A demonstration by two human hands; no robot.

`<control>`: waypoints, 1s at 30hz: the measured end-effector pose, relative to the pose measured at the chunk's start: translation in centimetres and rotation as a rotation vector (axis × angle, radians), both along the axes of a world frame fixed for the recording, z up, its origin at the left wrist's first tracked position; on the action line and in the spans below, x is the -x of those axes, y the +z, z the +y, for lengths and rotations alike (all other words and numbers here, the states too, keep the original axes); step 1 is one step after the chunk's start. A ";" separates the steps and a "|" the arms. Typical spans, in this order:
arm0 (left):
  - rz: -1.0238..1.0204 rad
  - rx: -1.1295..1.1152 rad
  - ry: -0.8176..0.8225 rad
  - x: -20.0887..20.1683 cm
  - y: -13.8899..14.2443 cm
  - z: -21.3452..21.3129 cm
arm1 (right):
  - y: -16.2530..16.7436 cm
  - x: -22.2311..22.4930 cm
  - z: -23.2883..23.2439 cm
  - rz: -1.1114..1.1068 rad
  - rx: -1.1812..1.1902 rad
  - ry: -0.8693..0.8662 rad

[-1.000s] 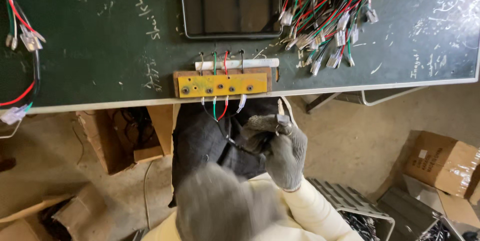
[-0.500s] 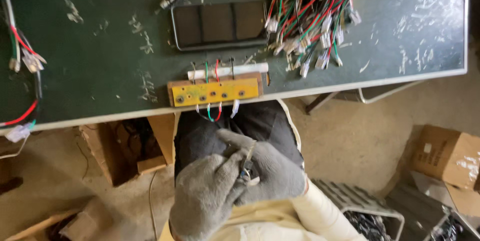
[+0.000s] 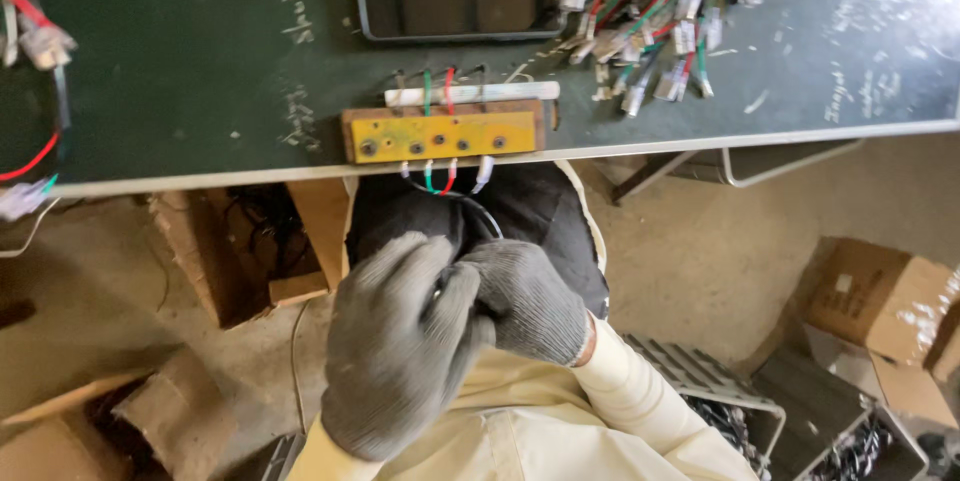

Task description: The person strips the insulation from the ends of multi-colored wires, inserts them into a yellow terminal block, and crimps plastic connectors onto the wire ends using a handheld crimping tool. The person repeats this process for several wires throughout the clip.

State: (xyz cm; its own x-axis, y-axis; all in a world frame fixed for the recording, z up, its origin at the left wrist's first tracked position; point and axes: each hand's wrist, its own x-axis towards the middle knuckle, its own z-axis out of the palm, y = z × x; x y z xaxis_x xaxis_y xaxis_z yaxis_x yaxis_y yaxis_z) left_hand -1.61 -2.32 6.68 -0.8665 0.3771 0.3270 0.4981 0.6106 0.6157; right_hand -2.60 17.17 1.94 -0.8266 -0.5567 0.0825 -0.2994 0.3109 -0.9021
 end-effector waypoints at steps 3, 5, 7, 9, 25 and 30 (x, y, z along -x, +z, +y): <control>-0.009 0.205 -0.026 -0.1 -0.9 0.1 | -0.3 -0.2 -0.1 0.079 -0.257 -0.013; -0.058 0.204 -0.037 -0.3 -1.7 0.1 | -0.8 -0.6 0.0 0.106 -0.236 -0.035; -0.087 0.054 -0.024 -0.7 -2.1 0.2 | -1.2 -1.0 0.2 0.139 -0.233 -0.044; 0.107 0.118 -0.117 -0.4 -2.5 0.4 | -1.8 -1.1 0.2 0.203 -0.249 -0.055; -0.118 0.172 -0.272 0.5 -1.9 0.4 | -0.2 -0.9 0.8 0.123 -0.109 -0.085; 0.240 0.259 -0.231 0.8 -0.9 0.7 | -1.3 -0.2 1.0 -0.226 0.042 0.140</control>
